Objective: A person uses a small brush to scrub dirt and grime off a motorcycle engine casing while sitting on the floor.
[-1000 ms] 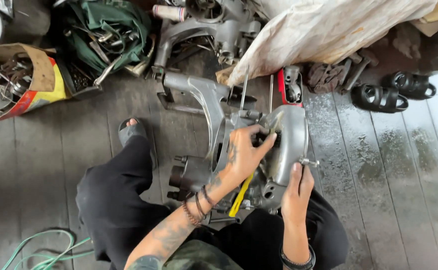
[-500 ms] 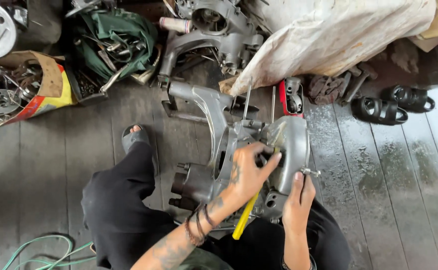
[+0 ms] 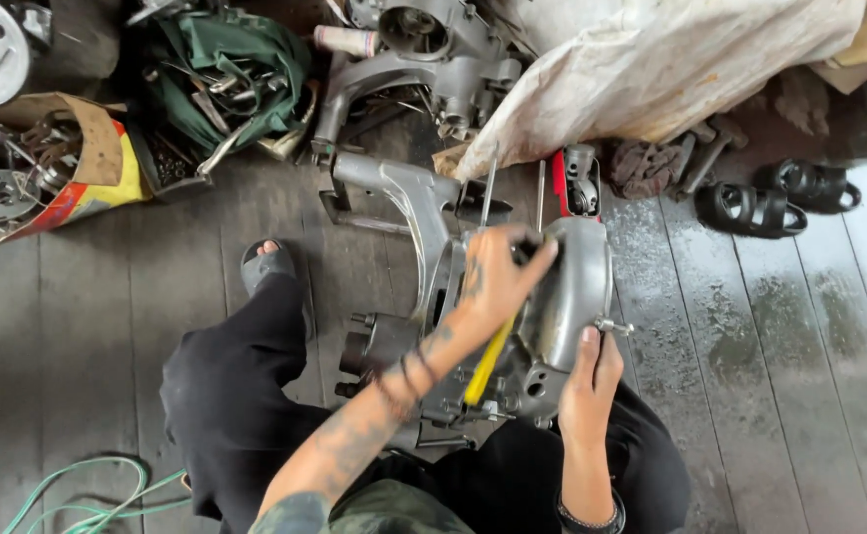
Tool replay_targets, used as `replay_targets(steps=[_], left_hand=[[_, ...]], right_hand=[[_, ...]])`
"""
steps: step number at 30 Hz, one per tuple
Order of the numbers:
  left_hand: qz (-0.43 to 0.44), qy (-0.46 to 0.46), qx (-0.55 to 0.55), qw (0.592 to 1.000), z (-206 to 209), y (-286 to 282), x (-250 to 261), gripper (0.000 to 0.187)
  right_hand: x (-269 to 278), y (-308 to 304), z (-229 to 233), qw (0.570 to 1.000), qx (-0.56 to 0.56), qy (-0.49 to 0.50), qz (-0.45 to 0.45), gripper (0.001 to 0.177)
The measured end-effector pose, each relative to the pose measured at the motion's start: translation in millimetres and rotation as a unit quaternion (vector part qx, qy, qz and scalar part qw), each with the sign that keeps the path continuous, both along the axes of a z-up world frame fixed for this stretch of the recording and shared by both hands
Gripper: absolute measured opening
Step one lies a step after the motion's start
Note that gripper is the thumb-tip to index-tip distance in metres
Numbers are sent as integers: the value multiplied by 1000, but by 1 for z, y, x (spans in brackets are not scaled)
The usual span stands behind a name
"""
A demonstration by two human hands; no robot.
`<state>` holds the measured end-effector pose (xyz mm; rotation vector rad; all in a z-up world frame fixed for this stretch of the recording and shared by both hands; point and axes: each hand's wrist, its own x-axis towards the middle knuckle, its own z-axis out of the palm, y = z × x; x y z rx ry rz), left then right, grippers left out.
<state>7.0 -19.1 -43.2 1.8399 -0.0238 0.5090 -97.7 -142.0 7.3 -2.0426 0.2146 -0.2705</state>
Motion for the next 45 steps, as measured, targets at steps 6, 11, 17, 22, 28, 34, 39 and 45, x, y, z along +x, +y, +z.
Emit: replay_targets(steps=[6, 11, 17, 22, 28, 34, 39, 45], left_hand=[[-92, 44, -74, 992, 63, 22, -12, 24], [-95, 30, -19, 995, 78, 23, 16, 24], [-106, 65, -6, 992, 78, 26, -14, 22], [-95, 80, 32, 992, 47, 23, 12, 24], [-102, 72, -32, 992, 41, 19, -12, 15], [-90, 45, -6, 995, 47, 21, 14, 23], [-138, 101, -3, 985, 80, 25, -2, 15], [-114, 31, -9, 993, 55, 23, 13, 22]], right_hand=[[4, -3, -5, 1000, 4, -1, 4, 31], [5, 0, 1, 1000, 7, 1, 4, 26], [3, -5, -7, 1000, 10, 2, 3, 29], [2, -3, -5, 1000, 4, 5, 1, 30], [4, -3, -4, 1000, 6, 5, -2, 29], [2, 0, -2, 1000, 4, 7, -8, 29], [5, -4, -9, 1000, 4, -1, -5, 28], [5, -1, -1, 1000, 6, -9, 1, 29]])
